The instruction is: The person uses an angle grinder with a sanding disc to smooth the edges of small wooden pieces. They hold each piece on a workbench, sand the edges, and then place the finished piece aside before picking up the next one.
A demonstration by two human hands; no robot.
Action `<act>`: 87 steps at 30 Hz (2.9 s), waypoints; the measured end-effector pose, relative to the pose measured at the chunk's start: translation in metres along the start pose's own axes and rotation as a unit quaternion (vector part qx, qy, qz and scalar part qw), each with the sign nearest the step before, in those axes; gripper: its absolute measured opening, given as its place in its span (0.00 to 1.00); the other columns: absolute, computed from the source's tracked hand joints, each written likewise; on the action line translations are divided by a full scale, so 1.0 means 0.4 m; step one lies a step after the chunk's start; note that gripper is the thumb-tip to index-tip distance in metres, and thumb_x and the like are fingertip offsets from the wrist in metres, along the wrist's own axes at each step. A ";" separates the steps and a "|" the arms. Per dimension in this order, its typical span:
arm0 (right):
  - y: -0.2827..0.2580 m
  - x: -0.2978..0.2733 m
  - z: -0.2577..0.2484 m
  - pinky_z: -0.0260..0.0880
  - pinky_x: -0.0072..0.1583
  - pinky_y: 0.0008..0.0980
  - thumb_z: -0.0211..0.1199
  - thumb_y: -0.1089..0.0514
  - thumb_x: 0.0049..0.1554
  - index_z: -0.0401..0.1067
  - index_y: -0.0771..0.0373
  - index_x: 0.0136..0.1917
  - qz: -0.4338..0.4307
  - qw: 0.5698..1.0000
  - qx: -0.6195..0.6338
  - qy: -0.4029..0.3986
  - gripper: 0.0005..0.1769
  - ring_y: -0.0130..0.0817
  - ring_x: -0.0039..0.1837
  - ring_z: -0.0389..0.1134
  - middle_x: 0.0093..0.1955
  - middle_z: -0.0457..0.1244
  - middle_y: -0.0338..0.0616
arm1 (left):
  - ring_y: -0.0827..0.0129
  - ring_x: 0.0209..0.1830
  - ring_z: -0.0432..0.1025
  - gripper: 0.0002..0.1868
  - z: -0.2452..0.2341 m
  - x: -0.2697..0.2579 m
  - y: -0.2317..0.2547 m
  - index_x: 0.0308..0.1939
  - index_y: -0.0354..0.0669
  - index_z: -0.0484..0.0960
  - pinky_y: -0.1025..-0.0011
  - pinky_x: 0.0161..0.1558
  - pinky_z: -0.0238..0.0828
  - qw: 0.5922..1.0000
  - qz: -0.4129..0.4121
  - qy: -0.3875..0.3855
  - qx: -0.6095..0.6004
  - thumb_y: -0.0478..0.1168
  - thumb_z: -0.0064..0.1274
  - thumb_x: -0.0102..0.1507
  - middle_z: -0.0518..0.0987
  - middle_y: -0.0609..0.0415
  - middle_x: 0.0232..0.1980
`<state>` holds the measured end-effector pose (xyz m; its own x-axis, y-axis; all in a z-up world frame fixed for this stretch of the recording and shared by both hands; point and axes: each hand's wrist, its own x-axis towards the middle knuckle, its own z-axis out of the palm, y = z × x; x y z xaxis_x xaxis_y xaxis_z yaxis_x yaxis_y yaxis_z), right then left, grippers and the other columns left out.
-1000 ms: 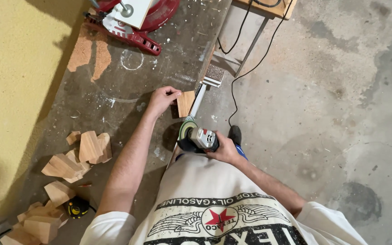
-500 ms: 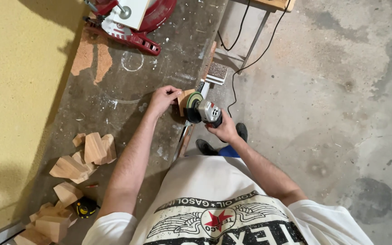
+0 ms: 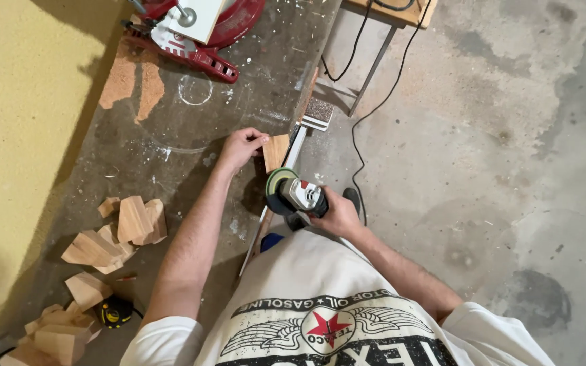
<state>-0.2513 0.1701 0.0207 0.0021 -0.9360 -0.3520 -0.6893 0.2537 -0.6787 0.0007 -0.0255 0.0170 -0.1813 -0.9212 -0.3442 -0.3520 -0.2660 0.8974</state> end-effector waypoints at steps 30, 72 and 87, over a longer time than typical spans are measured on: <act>0.042 -0.048 -0.220 0.71 0.62 0.54 0.78 0.42 0.39 0.63 0.44 0.62 0.107 0.994 -0.007 -0.024 0.41 0.56 0.62 0.69 0.54 0.69 0.52 | 0.29 0.68 0.63 0.22 -0.068 -0.087 0.069 0.57 0.49 0.85 0.42 0.69 0.61 0.886 0.349 -0.124 0.278 0.31 0.55 0.59 0.78 0.39 0.64; 0.111 -0.004 0.043 0.73 0.52 0.48 0.81 0.52 0.32 0.69 0.48 0.60 -0.049 0.986 0.158 -0.005 0.42 0.53 0.53 0.73 0.46 0.70 0.49 | 0.75 0.26 0.73 0.13 0.009 -0.085 -0.037 0.40 0.40 0.89 0.81 0.24 0.73 0.999 -0.021 0.000 -0.036 0.38 0.72 0.53 0.85 0.47 0.38; 0.084 0.057 0.028 0.70 0.55 0.51 0.82 0.55 0.32 0.69 0.55 0.53 -0.069 0.971 0.229 0.017 0.36 0.56 0.54 0.72 0.48 0.70 0.56 | 0.75 0.27 0.75 0.12 0.003 -0.084 -0.032 0.38 0.41 0.89 0.82 0.23 0.74 0.999 -0.020 0.000 -0.030 0.37 0.72 0.53 0.86 0.49 0.40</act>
<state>-0.2664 0.1601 -0.0175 0.0432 -0.9742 -0.2214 -0.2905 0.1998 -0.9358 0.0101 0.0091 0.0168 -0.1674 -0.9096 -0.3803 -0.3035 -0.3195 0.8977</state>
